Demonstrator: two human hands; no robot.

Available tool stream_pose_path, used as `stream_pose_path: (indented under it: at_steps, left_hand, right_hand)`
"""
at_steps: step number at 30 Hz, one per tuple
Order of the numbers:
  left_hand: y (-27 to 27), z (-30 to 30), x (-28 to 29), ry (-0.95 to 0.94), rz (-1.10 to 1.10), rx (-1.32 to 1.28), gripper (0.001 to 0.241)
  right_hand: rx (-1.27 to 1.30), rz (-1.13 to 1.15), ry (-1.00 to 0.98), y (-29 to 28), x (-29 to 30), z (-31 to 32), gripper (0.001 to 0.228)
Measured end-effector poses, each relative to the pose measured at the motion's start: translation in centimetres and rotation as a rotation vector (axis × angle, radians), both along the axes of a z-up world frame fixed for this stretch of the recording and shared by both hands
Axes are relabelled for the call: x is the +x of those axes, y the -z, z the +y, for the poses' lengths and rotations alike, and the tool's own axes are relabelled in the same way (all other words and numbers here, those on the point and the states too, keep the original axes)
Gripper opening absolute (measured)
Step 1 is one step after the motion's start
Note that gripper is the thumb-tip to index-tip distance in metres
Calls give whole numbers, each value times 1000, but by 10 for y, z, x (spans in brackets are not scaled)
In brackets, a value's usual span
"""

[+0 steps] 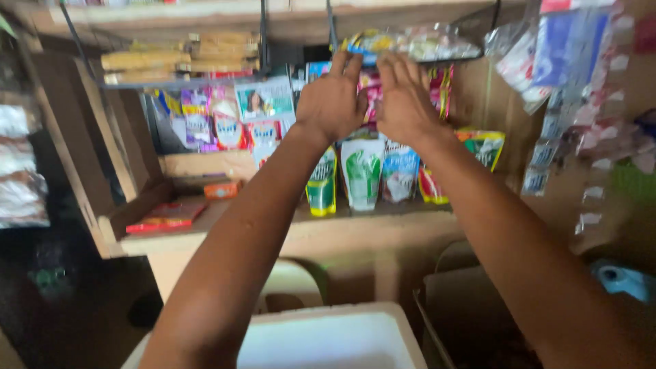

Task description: Organizing and restocking various food sachets and condiments onto shelves in a grocery store.

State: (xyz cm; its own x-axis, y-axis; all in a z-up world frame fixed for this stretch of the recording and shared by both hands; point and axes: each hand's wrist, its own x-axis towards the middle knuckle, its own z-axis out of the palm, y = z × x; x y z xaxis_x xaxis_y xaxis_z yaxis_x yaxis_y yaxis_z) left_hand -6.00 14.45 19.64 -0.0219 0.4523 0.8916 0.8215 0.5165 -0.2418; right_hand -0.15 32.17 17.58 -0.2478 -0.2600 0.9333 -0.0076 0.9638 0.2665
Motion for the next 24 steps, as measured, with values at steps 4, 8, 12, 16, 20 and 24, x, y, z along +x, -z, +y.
stream_pose_path:
  at_steps: [4,8,12,16,20,24]
  left_hand:
    - [32,-16,0,91,114,38,68]
    - [70,-36,13,112,112,-8,62]
    - [118,-56,24,108,103,-127,48]
    - [180,-83,44,98,51,-273,35]
    - [238,-125,63,42,-25,-412,34]
    - [291,-170,77,29,-363,-666,25]
  right_hand:
    - [18,100,-57,23,-3,2,83]
    - [-22,134,-20,47,5,-9,77]
    - [70,113,-31,84,14,-36,65]
    - [171,-110,-110,154,33,-69,50]
    - [237,-218,-229,199,61,-101,34]
    - [199,-681,-72,238,84,-143,13]
